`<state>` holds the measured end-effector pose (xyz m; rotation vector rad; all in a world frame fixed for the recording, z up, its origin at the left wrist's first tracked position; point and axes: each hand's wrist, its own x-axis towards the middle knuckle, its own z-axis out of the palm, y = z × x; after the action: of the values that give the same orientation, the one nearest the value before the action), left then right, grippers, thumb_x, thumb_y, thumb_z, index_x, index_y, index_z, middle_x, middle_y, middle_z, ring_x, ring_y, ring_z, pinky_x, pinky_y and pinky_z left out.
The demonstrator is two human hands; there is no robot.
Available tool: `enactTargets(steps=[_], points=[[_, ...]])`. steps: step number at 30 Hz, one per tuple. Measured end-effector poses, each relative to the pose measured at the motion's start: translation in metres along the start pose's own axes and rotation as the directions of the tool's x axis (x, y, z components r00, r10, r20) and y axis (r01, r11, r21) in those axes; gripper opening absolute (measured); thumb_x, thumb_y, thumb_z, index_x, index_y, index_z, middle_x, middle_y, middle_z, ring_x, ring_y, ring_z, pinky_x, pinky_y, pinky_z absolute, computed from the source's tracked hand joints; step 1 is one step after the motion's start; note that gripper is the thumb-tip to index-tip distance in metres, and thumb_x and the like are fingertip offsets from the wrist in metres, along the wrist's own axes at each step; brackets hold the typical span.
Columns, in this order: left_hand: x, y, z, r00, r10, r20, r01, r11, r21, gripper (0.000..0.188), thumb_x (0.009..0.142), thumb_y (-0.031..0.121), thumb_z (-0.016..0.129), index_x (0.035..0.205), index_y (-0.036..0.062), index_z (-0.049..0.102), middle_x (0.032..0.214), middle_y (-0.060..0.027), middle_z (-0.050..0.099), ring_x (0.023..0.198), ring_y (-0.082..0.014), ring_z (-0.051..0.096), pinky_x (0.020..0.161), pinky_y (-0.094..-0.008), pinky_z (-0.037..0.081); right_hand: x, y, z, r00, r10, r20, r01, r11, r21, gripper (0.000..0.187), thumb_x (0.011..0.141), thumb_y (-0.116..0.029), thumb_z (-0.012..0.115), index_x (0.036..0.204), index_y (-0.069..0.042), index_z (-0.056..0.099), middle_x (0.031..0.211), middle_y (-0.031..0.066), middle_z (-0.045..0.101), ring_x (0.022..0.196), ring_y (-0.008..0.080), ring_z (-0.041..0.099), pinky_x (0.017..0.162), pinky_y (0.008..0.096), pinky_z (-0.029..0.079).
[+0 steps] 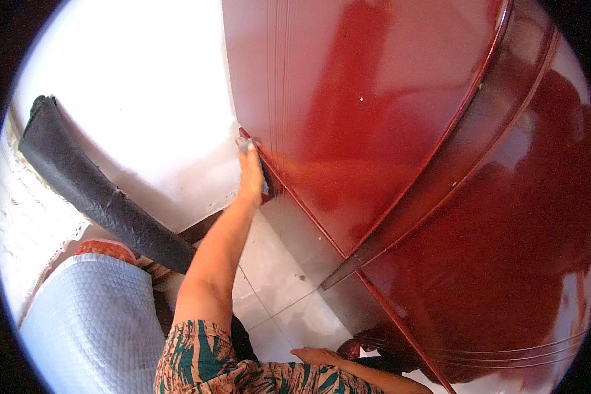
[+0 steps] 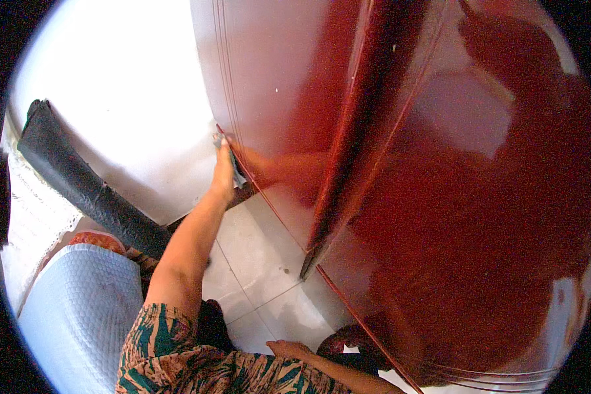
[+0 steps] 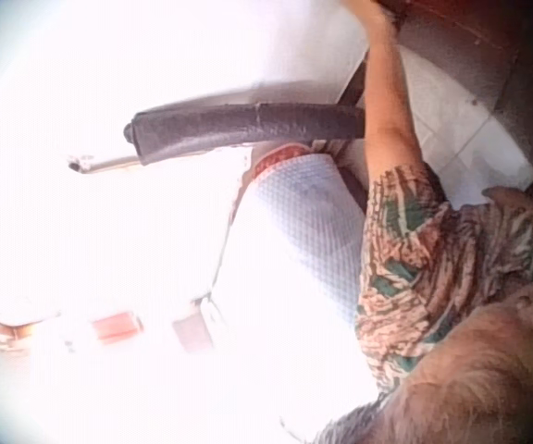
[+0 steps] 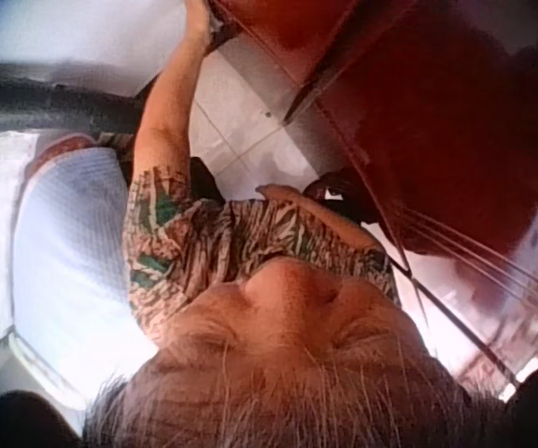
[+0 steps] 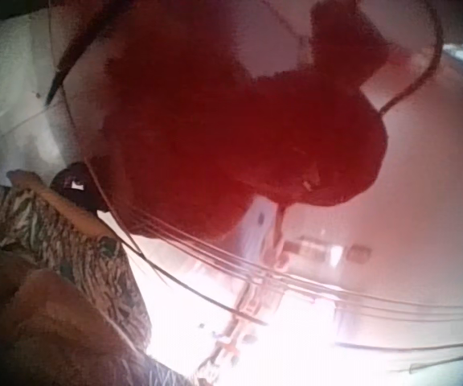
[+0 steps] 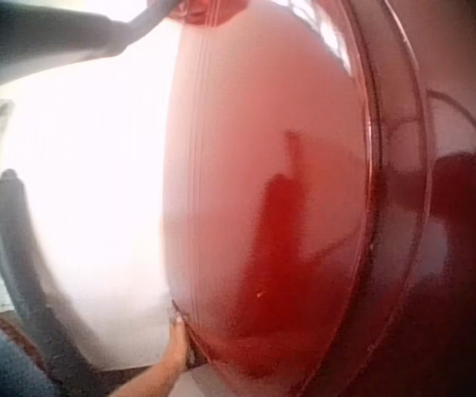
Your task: The person wipes the exterior surfaces of a red cabinet with a cloth, including the doors and edges, then bends down to wipe the lower section.
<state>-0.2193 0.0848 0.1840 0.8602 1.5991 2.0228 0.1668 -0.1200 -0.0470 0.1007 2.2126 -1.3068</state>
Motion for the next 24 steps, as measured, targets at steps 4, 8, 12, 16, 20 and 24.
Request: enactTargets(steps=[4,8,12,16,20,24], points=[[0.012,0.024,0.010,0.987,-0.158,-0.005,0.155,0.976,-0.151,0.078,0.092,0.063,0.034,0.148,0.0128,0.015,0.147,-0.0172,0.027,0.134,-0.0325,0.030,0.109,-0.0464,0.028,-0.003,0.002,-0.002,1.000,0.025,0.005,-0.025,1.000,0.006,0.053,0.096,-0.033,0.047,0.139,-0.004,0.038,0.132,0.0233,0.050,0.119,0.0378,0.051,0.098,0.0464,0.042],[-0.001,-0.025,0.007,0.987,0.039,-0.155,-0.054,0.995,-0.090,0.070,0.099,0.049,0.031,0.148,0.0018,0.014,0.152,-0.0171,0.020,0.140,-0.0295,0.020,0.114,-0.0400,0.017,-0.001,-0.008,0.000,1.000,0.010,0.023,-0.010,1.000,0.008,0.053,0.095,-0.033,0.047,0.139,-0.004,0.038,0.132,0.0238,0.050,0.119,0.0378,0.051,0.097,0.0466,0.043],[-0.103,-0.053,0.049,0.969,0.175,-0.177,-0.167,0.984,0.059,0.068,0.100,0.042,0.030,0.148,-0.0028,0.012,0.155,-0.0182,0.010,0.144,-0.0284,0.009,0.116,-0.0388,0.007,-0.006,-0.007,0.002,0.999,0.032,0.024,-0.032,0.999,0.029,0.054,0.095,-0.034,0.047,0.139,-0.005,0.038,0.131,0.0243,0.050,0.119,0.0379,0.051,0.097,0.0468,0.043],[-0.216,-0.050,0.084,0.984,0.073,-0.160,-0.050,0.988,0.145,0.073,0.099,0.042,0.034,0.147,-0.0044,0.004,0.155,-0.0202,0.006,0.144,-0.0302,0.005,0.116,-0.0387,0.003,-0.008,-0.011,0.001,0.998,0.045,0.043,-0.046,0.998,0.031,0.054,0.095,-0.034,0.047,0.139,-0.005,0.038,0.131,0.0248,0.050,0.119,0.0379,0.051,0.097,0.0470,0.043],[-0.287,-0.043,0.103,0.998,0.019,-0.067,-0.011,0.993,0.118,0.079,0.098,0.039,0.037,0.146,-0.0062,-0.006,0.154,-0.0239,0.004,0.144,-0.0324,0.004,0.116,-0.0387,0.002,-0.007,-0.017,0.000,0.997,0.057,0.053,-0.059,0.998,0.033,0.054,0.094,-0.035,0.047,0.139,-0.005,0.038,0.131,0.0253,0.050,0.120,0.0380,0.050,0.097,0.0472,0.043],[-0.279,-0.053,0.097,0.992,0.066,-0.105,-0.049,0.988,0.150,0.074,0.098,0.035,0.036,0.146,-0.0062,-0.003,0.154,-0.0242,0.006,0.144,-0.0327,0.007,0.116,-0.0389,0.003,-0.012,-0.035,-0.006,0.986,0.128,0.106,-0.128,0.992,0.000,0.054,0.094,-0.035,0.047,0.139,-0.005,0.039,0.129,0.0252,0.051,0.118,0.0384,0.052,0.097,0.0471,0.043]])
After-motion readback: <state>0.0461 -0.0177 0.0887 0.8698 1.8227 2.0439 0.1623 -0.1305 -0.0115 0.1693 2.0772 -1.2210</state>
